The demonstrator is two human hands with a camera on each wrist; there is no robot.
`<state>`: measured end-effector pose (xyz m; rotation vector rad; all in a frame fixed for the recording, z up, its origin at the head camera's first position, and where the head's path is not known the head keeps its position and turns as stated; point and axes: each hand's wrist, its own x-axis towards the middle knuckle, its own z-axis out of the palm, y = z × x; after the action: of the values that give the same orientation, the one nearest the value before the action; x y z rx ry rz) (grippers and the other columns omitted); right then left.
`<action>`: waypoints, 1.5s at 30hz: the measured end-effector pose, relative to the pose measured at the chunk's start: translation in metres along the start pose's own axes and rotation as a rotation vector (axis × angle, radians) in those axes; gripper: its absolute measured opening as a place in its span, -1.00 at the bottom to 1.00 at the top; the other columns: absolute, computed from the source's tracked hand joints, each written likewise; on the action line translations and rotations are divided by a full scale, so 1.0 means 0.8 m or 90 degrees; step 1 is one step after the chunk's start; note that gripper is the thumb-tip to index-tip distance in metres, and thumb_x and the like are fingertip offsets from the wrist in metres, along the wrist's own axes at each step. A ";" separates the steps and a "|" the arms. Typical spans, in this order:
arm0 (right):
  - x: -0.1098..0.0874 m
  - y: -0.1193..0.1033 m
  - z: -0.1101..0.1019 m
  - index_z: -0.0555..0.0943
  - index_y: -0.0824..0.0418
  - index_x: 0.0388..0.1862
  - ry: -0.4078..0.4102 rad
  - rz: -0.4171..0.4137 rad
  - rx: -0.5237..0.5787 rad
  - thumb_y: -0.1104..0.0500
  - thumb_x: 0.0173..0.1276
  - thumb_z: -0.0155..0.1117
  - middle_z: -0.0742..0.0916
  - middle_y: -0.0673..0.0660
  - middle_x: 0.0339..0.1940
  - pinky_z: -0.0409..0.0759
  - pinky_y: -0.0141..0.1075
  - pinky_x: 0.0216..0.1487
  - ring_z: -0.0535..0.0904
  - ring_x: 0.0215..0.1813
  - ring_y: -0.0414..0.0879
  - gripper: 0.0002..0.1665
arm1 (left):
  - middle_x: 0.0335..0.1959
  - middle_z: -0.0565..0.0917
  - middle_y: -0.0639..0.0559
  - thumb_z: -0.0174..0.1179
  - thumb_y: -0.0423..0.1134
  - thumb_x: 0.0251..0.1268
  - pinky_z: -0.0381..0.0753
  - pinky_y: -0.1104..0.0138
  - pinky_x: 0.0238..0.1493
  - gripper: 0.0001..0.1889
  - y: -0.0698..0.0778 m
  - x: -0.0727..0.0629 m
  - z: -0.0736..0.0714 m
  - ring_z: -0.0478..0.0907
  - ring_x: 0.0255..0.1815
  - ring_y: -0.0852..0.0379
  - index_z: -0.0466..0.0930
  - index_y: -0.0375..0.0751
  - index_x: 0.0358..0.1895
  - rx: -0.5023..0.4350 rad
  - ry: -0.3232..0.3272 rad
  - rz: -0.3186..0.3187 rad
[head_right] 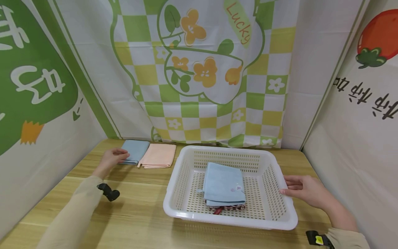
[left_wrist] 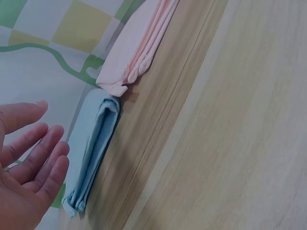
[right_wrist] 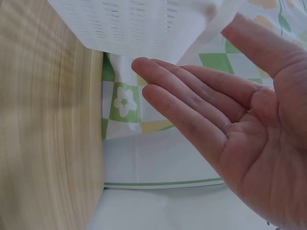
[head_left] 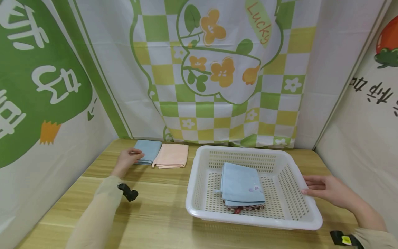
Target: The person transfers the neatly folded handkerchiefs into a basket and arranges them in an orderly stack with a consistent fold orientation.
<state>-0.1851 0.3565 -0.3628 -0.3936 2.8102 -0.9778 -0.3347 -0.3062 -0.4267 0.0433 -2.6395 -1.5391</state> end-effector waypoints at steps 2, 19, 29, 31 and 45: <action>0.001 0.000 -0.001 0.36 0.57 0.24 -0.002 -0.001 0.001 0.05 0.30 0.29 0.63 0.42 0.06 0.64 -0.44 -0.22 0.67 -0.13 -0.29 -0.26 | 0.05 0.54 -0.35 0.16 -0.14 0.34 0.55 0.02 0.09 -0.51 -0.002 0.000 -0.003 0.50 0.06 -0.27 0.41 -0.49 0.15 0.000 0.008 0.000; 0.001 0.002 -0.001 0.36 0.56 0.24 -0.008 0.008 -0.015 0.03 0.31 0.28 0.64 0.40 0.06 0.64 -0.44 -0.22 0.68 -0.12 -0.24 -0.26 | 0.03 0.56 -0.29 0.18 -0.16 0.32 0.62 0.24 -0.04 -0.52 -0.014 -0.003 -0.021 0.57 -0.21 0.27 0.42 -0.46 0.15 0.012 0.051 0.002; 0.001 0.001 -0.001 0.36 0.55 0.25 -0.004 0.007 0.007 0.01 0.31 0.28 0.64 0.40 0.06 0.64 -0.43 -0.20 0.66 -0.12 -0.31 -0.25 | -0.04 0.60 -0.24 0.22 -0.15 0.28 0.53 0.55 -0.27 -0.53 -0.031 0.002 -0.028 0.42 -0.37 0.57 0.48 -0.44 0.11 0.038 0.079 0.010; 0.000 0.001 -0.001 0.36 0.54 0.25 -0.002 0.004 0.013 0.00 0.31 0.28 0.64 0.40 0.06 0.63 -0.43 -0.20 0.65 -0.12 -0.34 -0.25 | 0.00 0.57 -0.29 0.22 -0.14 0.29 0.53 0.53 -0.26 -0.53 -0.031 0.002 -0.029 0.41 -0.37 0.57 0.47 -0.43 0.11 0.042 0.078 0.006; -0.001 -0.001 0.000 0.38 0.51 0.25 0.002 0.000 0.016 -0.01 0.31 0.27 0.64 0.38 0.07 0.64 -0.43 -0.21 0.64 -0.12 -0.36 -0.25 | -0.04 0.59 -0.23 0.23 -0.19 0.27 0.46 0.57 -0.33 -0.56 -0.043 0.008 -0.033 0.38 -0.36 0.55 0.47 -0.42 0.11 0.041 0.120 -0.015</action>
<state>-0.1843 0.3565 -0.3622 -0.3883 2.7979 -1.0134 -0.3393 -0.3465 -0.4435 0.2139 -2.5470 -1.3825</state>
